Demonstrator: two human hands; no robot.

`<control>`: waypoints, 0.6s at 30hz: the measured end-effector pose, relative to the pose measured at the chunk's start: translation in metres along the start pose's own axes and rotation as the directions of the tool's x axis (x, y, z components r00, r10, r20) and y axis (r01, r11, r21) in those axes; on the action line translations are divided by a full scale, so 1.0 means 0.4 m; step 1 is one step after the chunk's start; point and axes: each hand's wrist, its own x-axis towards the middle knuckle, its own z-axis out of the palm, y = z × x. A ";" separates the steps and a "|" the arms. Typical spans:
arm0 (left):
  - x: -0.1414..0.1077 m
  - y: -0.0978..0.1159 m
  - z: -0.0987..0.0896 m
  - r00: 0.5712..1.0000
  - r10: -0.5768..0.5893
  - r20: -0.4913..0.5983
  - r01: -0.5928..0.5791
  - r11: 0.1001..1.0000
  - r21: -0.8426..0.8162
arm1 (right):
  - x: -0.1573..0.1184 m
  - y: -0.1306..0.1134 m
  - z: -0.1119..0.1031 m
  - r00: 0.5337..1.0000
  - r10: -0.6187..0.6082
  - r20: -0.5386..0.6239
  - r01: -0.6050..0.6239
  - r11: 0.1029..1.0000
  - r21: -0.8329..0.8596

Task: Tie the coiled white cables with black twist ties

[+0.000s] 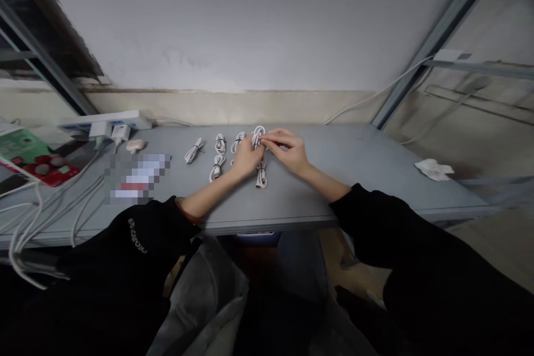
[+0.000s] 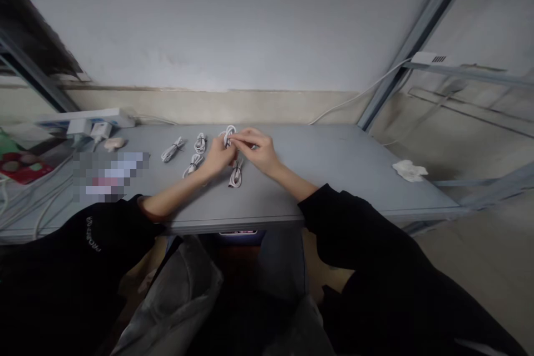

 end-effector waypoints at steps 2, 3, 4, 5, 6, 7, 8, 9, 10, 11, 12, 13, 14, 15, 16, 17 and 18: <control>0.002 -0.011 0.003 0.998 0.067 -0.018 -0.064 0.993 0.096 | -0.001 -0.003 -0.001 1.000 0.004 -0.027 -0.004 1.000 -0.012; 0.003 -0.016 0.004 0.995 0.093 -0.031 -0.087 0.986 0.139 | 0.000 -0.005 -0.001 0.999 0.004 -0.042 -0.005 1.000 -0.022; 0.003 -0.020 0.004 0.993 0.106 -0.048 -0.097 0.983 0.155 | 0.000 -0.006 -0.001 0.999 0.004 -0.054 -0.006 0.999 -0.034; 0.003 -0.024 0.005 0.992 0.112 -0.064 -0.101 0.982 0.159 | 0.000 -0.007 -0.002 0.998 0.006 -0.062 -0.008 0.999 -0.044; 0.003 -0.026 0.004 0.991 0.114 -0.075 -0.102 0.983 0.155 | 0.001 -0.007 -0.002 0.998 0.010 -0.068 -0.013 0.999 -0.050; 0.002 -0.027 0.004 0.990 0.114 -0.078 -0.101 0.984 0.147 | 0.002 -0.006 -0.002 0.997 0.015 -0.071 -0.018 0.999 -0.051; 0.002 -0.028 0.003 0.991 0.114 -0.072 -0.103 0.985 0.141 | 0.003 -0.005 -0.003 0.997 0.019 -0.075 -0.023 0.999 -0.047; 0.001 -0.027 0.002 0.991 0.118 -0.062 -0.108 0.984 0.141 | 0.004 -0.004 -0.003 0.997 0.023 -0.079 -0.027 0.999 -0.044; 0.000 -0.026 0.002 0.991 0.125 -0.050 -0.116 0.982 0.149 | 0.004 -0.003 -0.003 0.996 0.029 -0.087 -0.032 0.999 -0.042; 0.000 -0.025 0.001 0.991 0.132 -0.036 -0.125 0.979 0.160 | 0.005 -0.002 -0.004 0.995 0.038 -0.097 -0.042 0.998 -0.044; 0.000 -0.023 0.002 0.990 0.137 -0.024 -0.131 0.977 0.167 | 0.005 0.000 -0.004 0.993 0.050 -0.110 -0.055 0.997 -0.047; -0.001 -0.022 0.002 0.990 0.141 -0.012 -0.137 0.977 0.166 | 0.006 0.002 -0.004 0.991 0.063 -0.122 -0.069 0.996 -0.049; -0.001 -0.020 0.003 0.989 0.146 -0.001 -0.144 0.978 0.152 | 0.006 0.004 -0.005 0.988 0.076 -0.131 -0.083 0.996 -0.042; -0.001 -0.019 0.005 0.989 0.151 0.007 -0.150 0.981 0.125 | 0.006 0.006 -0.005 0.987 0.091 -0.135 -0.095 0.995 -0.026; -0.001 -0.017 0.006 0.988 0.152 0.015 -0.152 0.985 0.086 | 0.006 0.007 -0.006 0.985 0.106 -0.135 -0.107 0.994 -0.006; -0.001 -0.015 0.008 0.989 0.146 0.022 -0.147 0.988 0.042 | 0.007 0.009 -0.006 0.984 0.123 -0.133 -0.122 0.992 0.016; -0.002 -0.013 0.009 0.990 0.134 0.031 -0.134 0.991 -0.001 | 0.007 0.011 -0.006 0.981 0.140 -0.132 -0.137 0.990 0.034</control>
